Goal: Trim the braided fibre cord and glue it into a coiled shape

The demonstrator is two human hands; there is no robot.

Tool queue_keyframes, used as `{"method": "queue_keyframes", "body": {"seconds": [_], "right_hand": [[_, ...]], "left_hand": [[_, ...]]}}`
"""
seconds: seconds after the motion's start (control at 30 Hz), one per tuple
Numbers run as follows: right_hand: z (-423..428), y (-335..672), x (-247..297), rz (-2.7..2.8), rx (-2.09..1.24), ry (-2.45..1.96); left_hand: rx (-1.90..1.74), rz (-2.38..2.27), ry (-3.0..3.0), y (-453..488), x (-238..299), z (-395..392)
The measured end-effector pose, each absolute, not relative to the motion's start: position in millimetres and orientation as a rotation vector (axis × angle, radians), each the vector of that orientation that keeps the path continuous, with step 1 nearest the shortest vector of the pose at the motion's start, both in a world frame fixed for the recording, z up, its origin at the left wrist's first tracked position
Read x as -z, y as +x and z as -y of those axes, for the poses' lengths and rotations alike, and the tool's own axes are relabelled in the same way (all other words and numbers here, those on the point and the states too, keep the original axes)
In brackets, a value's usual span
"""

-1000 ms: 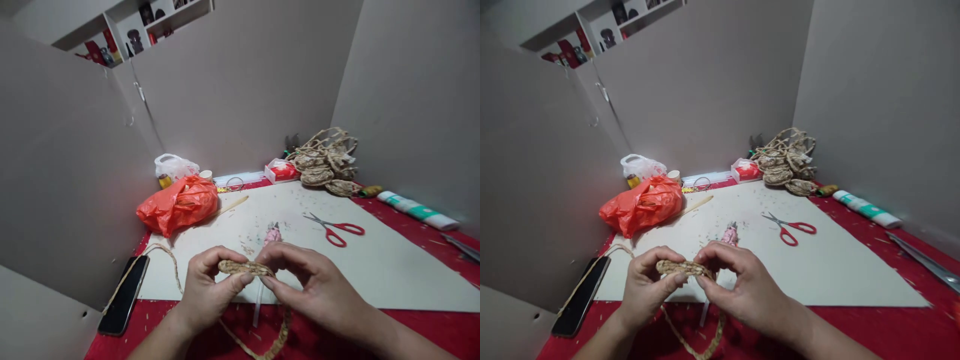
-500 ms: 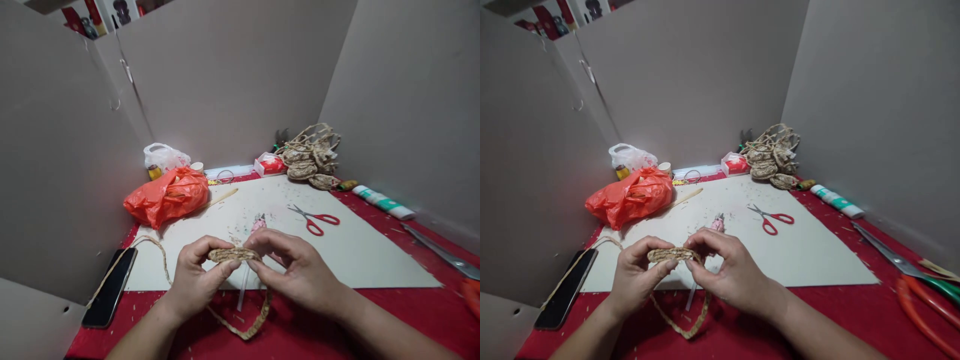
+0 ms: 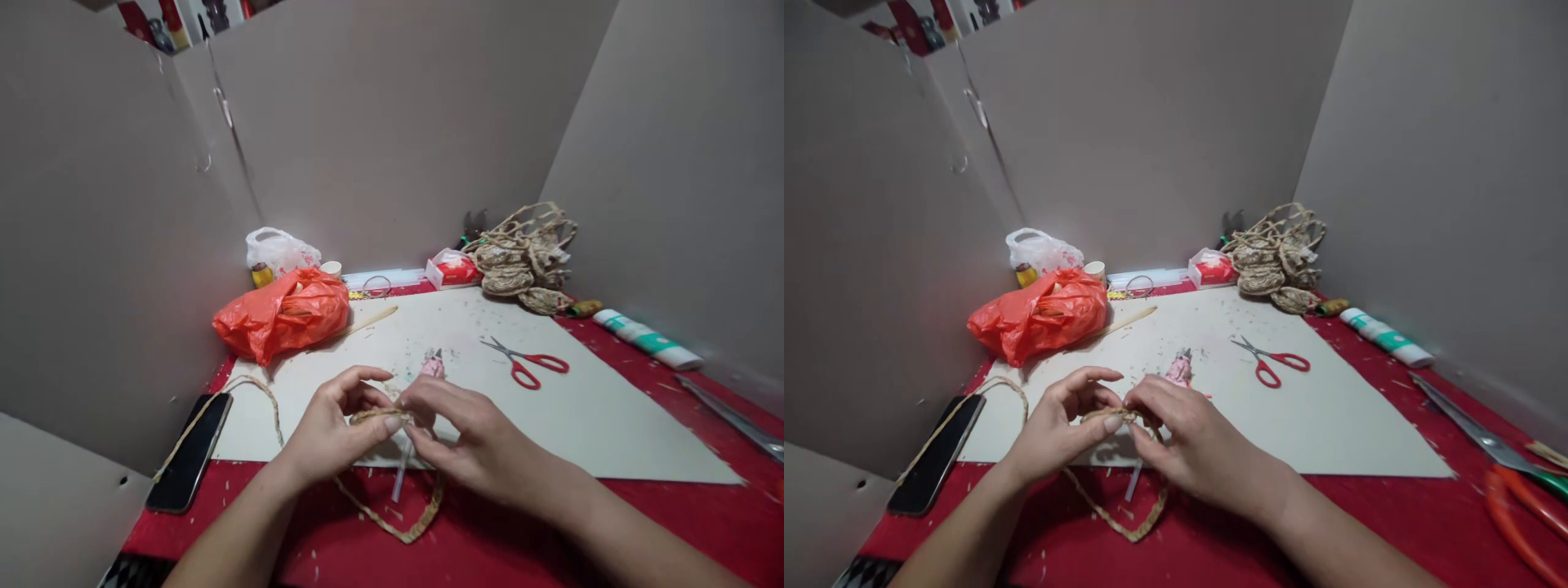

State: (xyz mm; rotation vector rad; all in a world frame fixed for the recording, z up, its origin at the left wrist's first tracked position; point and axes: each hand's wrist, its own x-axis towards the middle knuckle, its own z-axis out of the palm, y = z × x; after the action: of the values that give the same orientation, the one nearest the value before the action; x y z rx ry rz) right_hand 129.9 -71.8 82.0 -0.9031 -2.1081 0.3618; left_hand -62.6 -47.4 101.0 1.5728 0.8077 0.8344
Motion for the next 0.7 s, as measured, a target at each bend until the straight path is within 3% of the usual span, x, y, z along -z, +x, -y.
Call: {"method": "queue_keyframes", "body": {"seconds": [0.2, 0.7], "right_hand": [[72.0, 124.6, -83.2, 2.188, -0.45, -0.898], [74.2, 125.8, -78.8, 1.986, -0.497, -0.977]], "left_hand": [[-0.752, -0.855, 1.593, -61.1, -94.0, 47.1], [-0.955, -0.957, 1.63, -56.9, -95.8, 49.8]]}}
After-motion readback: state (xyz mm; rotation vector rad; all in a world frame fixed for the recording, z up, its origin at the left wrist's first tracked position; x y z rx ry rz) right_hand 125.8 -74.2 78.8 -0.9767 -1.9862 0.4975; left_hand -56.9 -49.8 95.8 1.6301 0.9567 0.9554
